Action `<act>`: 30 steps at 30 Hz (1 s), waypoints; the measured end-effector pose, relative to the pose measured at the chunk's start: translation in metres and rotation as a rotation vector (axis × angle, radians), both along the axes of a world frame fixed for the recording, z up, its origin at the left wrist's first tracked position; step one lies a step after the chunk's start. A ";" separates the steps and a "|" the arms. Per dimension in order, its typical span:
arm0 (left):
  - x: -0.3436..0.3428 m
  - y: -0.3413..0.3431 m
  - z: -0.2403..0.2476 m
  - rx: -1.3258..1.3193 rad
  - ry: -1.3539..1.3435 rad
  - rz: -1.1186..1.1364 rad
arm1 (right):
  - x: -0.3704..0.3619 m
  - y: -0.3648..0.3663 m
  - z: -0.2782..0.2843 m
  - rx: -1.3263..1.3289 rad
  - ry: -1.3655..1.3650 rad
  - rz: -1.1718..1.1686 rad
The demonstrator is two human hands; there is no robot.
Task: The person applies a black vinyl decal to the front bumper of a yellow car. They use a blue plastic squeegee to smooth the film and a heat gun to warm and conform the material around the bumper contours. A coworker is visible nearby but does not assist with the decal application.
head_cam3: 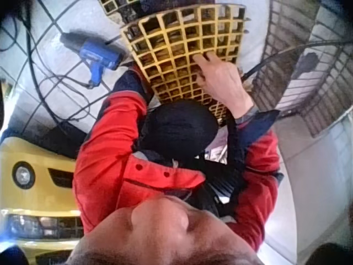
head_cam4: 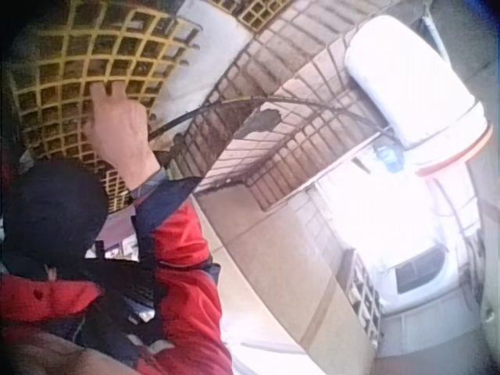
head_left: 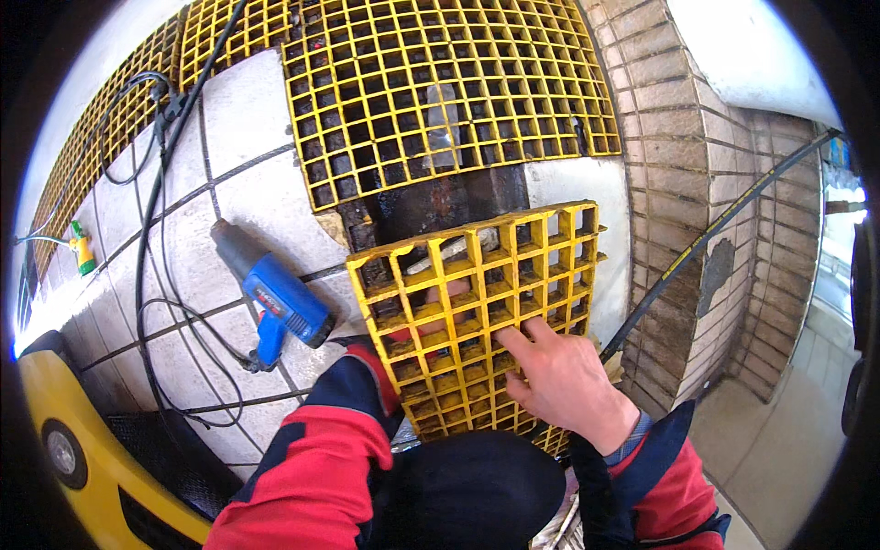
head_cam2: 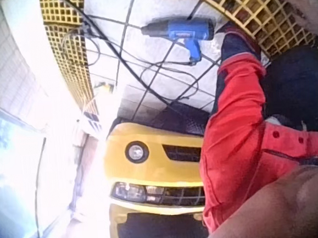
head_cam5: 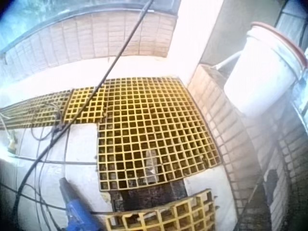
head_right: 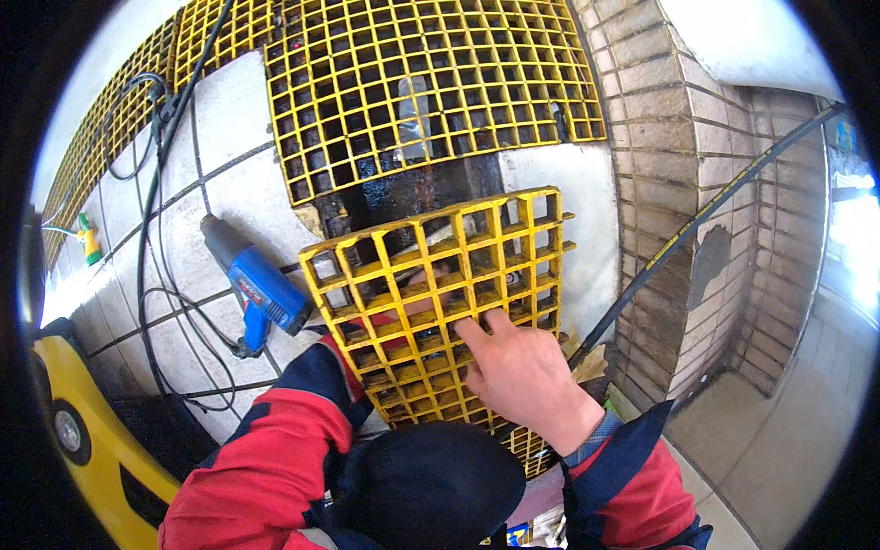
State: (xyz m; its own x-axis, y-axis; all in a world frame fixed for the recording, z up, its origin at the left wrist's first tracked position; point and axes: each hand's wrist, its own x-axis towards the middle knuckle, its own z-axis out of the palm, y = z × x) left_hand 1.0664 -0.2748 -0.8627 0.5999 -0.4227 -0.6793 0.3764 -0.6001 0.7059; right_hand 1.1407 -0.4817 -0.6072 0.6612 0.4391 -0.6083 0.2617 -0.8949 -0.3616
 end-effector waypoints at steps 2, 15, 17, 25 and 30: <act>0.005 -0.006 0.008 -0.090 0.013 0.084 | 0.001 0.000 -0.001 0.010 -0.008 0.016; -0.064 0.157 0.136 -0.735 0.458 1.132 | -0.002 0.001 -0.064 -0.096 0.070 0.075; -0.053 0.177 0.166 -0.900 0.465 1.313 | 0.001 0.012 -0.090 -0.090 0.077 0.058; 0.007 0.180 0.355 -1.269 0.281 1.385 | 0.047 0.000 0.034 0.026 0.230 0.178; 0.038 0.134 0.450 -1.578 0.275 1.423 | 0.027 -0.059 0.192 0.258 0.044 -0.287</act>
State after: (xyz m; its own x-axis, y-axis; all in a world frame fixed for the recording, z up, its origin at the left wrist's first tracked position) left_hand 1.1046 -0.1407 -0.4123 0.9131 -0.0444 -0.4052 0.0779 0.9947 0.0666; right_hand 1.1677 -0.5408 -0.4152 0.7553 0.3819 -0.5326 -0.0072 -0.8079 -0.5893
